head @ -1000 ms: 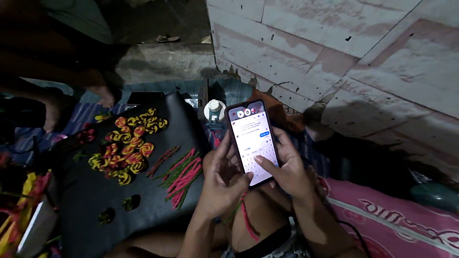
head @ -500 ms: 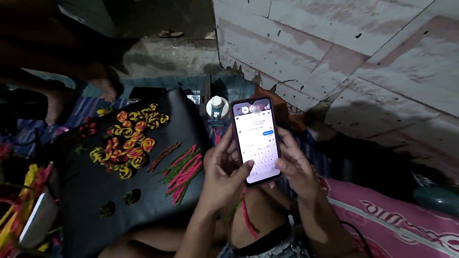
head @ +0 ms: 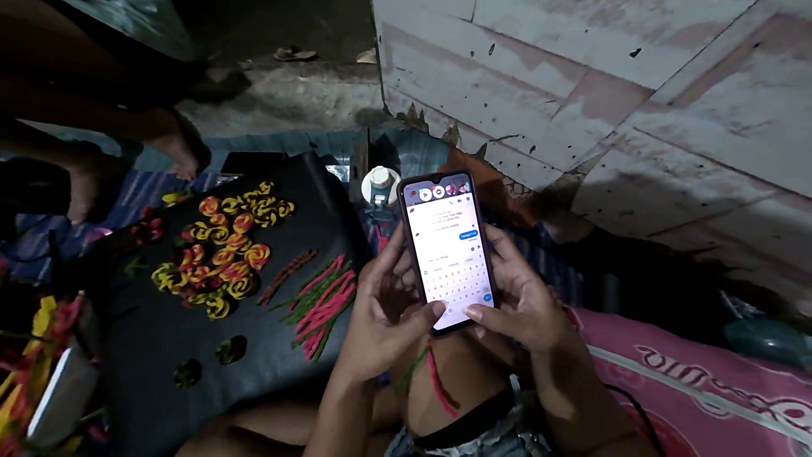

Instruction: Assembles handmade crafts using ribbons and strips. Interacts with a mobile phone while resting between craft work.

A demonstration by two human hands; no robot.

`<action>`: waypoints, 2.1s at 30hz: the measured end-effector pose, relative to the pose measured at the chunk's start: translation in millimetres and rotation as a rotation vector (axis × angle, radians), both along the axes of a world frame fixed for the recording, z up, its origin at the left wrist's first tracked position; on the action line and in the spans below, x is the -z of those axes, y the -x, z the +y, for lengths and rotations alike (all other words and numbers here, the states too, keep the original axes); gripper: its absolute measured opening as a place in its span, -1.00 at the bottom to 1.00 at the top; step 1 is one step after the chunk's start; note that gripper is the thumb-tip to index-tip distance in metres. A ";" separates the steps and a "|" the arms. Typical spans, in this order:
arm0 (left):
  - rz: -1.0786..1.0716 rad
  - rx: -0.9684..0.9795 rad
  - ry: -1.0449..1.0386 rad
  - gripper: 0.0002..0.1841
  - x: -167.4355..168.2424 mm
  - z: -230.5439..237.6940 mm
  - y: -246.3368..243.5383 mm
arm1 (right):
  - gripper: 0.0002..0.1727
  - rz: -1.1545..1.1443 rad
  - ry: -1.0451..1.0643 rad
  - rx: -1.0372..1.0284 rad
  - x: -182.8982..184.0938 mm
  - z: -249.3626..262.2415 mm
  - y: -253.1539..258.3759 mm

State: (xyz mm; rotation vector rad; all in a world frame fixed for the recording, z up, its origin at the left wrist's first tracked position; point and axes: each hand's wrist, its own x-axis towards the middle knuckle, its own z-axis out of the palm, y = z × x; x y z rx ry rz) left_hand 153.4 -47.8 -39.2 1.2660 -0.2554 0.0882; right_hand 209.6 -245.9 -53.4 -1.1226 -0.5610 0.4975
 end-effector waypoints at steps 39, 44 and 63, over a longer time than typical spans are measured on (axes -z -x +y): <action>0.024 -0.160 -0.043 -0.04 -3.6 -16.8 2.8 | -0.06 0.022 0.084 -0.018 -5.9 -5.4 0.3; 0.023 -0.213 -0.111 -0.04 -2.0 -23.2 1.4 | -0.31 -0.005 0.085 0.094 -6.4 -1.2 1.8; 0.010 -0.133 -0.098 -0.01 -3.5 -17.1 6.2 | -0.41 -0.013 0.068 0.085 -6.9 -2.9 2.3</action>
